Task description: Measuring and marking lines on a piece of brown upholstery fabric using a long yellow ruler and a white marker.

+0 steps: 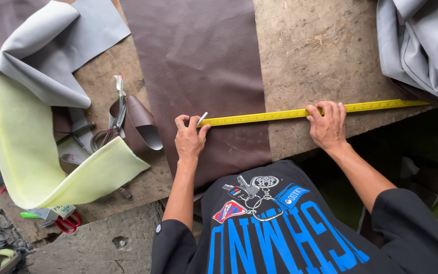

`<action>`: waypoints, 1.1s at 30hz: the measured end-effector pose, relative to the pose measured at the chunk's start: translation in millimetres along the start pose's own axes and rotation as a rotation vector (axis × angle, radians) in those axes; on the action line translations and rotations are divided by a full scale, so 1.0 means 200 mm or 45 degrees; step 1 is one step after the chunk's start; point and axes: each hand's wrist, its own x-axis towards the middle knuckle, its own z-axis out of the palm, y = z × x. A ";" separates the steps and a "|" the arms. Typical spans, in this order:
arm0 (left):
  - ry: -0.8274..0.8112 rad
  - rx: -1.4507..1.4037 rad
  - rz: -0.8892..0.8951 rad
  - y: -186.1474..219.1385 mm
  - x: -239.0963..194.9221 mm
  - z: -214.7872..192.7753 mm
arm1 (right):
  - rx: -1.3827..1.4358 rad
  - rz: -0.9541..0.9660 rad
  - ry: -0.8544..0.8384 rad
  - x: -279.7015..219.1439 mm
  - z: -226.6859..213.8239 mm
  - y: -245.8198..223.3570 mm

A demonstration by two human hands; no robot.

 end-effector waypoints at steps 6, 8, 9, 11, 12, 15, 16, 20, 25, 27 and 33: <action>0.017 -0.034 -0.015 -0.10 -0.12 -0.03 | 0.127 -0.033 -0.099 -0.07 -0.04 -0.03; 0.143 -0.092 -0.079 -0.11 -0.17 -0.07 | 0.169 -0.061 -0.134 -0.08 -0.08 0.00; 0.263 -0.148 -0.146 -0.13 -0.21 -0.09 | 0.215 -0.087 -0.176 -0.08 -0.10 0.01; 0.414 -0.132 -0.346 -0.24 -0.33 -0.07 | 0.269 -0.071 -0.247 -0.09 -0.13 0.08; 0.560 -0.123 -0.536 -0.30 -0.37 -0.06 | 0.313 -0.046 -0.319 -0.09 -0.14 0.13; 0.391 -0.173 -0.984 -0.19 -0.62 -0.13 | 0.610 0.339 -0.730 0.03 -0.44 0.10; 0.402 -0.175 -0.987 -0.20 -0.68 -0.09 | 0.610 0.329 -0.724 0.06 -0.49 0.09; 0.350 -0.116 -0.921 -0.27 -0.84 0.04 | 0.457 0.540 -0.985 0.13 -0.57 0.05; 0.244 -0.139 -0.821 -0.44 -0.86 -0.06 | 0.240 0.532 -0.987 0.17 -0.51 0.03; 0.302 -0.015 -0.681 -0.62 -0.94 -0.08 | 0.212 0.442 -0.936 0.15 -0.46 0.02; 0.270 0.049 -0.710 -0.86 -1.01 -0.22 | 0.152 0.036 -0.388 0.07 -0.28 -0.07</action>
